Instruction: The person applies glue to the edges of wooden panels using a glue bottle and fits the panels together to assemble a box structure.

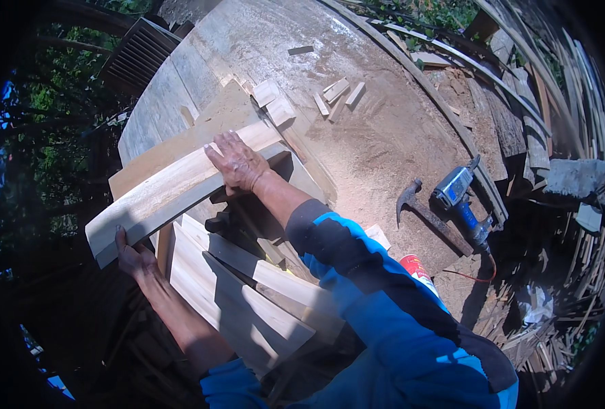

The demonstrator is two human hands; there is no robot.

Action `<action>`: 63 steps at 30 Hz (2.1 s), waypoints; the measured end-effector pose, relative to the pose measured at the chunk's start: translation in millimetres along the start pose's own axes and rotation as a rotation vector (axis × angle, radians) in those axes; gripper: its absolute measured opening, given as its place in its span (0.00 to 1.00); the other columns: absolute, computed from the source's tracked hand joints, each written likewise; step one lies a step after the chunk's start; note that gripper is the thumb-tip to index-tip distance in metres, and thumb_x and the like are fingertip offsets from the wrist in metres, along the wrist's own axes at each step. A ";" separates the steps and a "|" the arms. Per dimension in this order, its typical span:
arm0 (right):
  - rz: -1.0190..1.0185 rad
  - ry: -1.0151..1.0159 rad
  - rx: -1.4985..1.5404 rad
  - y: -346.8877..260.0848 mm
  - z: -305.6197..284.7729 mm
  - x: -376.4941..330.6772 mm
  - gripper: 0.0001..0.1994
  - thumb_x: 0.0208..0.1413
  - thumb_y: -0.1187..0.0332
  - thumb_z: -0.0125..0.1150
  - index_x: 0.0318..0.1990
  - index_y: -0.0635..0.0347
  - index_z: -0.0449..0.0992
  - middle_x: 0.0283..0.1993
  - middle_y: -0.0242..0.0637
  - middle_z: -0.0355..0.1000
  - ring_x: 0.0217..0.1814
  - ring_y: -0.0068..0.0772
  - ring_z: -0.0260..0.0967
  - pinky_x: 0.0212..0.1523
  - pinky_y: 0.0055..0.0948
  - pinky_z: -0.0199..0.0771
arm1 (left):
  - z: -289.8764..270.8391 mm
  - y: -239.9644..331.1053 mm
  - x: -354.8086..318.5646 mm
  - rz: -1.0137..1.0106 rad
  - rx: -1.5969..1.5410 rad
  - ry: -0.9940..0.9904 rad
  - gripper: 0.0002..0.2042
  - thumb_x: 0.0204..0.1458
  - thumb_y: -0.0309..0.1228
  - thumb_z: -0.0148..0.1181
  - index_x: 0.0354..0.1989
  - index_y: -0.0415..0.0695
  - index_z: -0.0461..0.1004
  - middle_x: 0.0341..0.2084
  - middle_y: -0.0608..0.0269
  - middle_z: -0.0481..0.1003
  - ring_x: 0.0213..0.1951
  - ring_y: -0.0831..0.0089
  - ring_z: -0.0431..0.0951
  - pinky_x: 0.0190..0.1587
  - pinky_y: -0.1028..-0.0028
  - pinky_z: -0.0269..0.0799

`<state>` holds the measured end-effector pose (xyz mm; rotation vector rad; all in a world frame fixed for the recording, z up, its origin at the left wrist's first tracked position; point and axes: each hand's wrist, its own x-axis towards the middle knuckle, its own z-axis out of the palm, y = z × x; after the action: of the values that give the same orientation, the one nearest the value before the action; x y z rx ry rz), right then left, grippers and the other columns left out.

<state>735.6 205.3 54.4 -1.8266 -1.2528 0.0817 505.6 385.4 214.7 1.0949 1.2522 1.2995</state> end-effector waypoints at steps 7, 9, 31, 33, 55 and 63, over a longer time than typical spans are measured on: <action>0.000 0.009 0.003 1.8 2.1 4.9 0.54 0.16 0.60 0.81 0.62 0.63 0.63 0.60 0.57 0.61 0.67 0.58 0.58 0.73 0.46 0.50 | 8.2 2.7 -6.3 -0.014 0.030 -0.003 0.14 0.52 0.24 0.65 0.45 0.32 0.74 0.42 0.58 0.77 0.45 0.70 0.77 0.47 0.71 0.76; 0.001 0.011 -0.001 2.7 1.6 6.0 0.54 0.16 0.59 0.81 0.62 0.63 0.63 0.60 0.57 0.61 0.67 0.58 0.58 0.73 0.45 0.50 | 8.0 3.3 -2.8 0.005 0.050 0.008 0.14 0.52 0.24 0.65 0.45 0.32 0.74 0.42 0.58 0.77 0.45 0.70 0.77 0.48 0.71 0.76; -0.021 0.031 -0.006 13.0 14.6 22.0 0.56 0.13 0.61 0.82 0.62 0.62 0.62 0.62 0.56 0.60 0.67 0.60 0.57 0.72 0.46 0.53 | 34.2 5.2 -10.5 -0.004 -0.014 -0.048 0.15 0.53 0.25 0.65 0.47 0.30 0.73 0.42 0.57 0.76 0.43 0.70 0.78 0.44 0.72 0.77; -0.017 0.045 -0.023 16.1 16.4 24.5 0.57 0.13 0.60 0.82 0.63 0.61 0.61 0.62 0.57 0.60 0.68 0.60 0.57 0.72 0.47 0.52 | 38.7 5.3 -10.8 -0.005 -0.008 -0.059 0.15 0.53 0.25 0.64 0.47 0.30 0.73 0.42 0.56 0.76 0.43 0.70 0.78 0.44 0.72 0.78; -0.018 -0.014 -0.056 23.6 17.7 43.2 0.55 0.15 0.63 0.81 0.63 0.61 0.61 0.63 0.56 0.60 0.69 0.58 0.56 0.72 0.46 0.52 | 56.8 1.7 -18.2 0.147 0.104 -0.162 0.23 0.49 0.26 0.66 0.53 0.28 0.70 0.48 0.54 0.73 0.49 0.66 0.74 0.56 0.68 0.68; -0.079 -0.035 -0.057 12.5 17.0 27.6 0.51 0.22 0.69 0.77 0.63 0.62 0.59 0.62 0.57 0.60 0.67 0.61 0.56 0.72 0.48 0.52 | 45.0 7.5 -34.2 0.191 -0.109 -0.049 0.18 0.48 0.21 0.65 0.49 0.30 0.73 0.44 0.57 0.76 0.45 0.68 0.76 0.52 0.69 0.69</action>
<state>749.5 236.3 46.7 -1.8286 -1.3628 0.0351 553.4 356.4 225.8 1.1831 1.0480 1.4578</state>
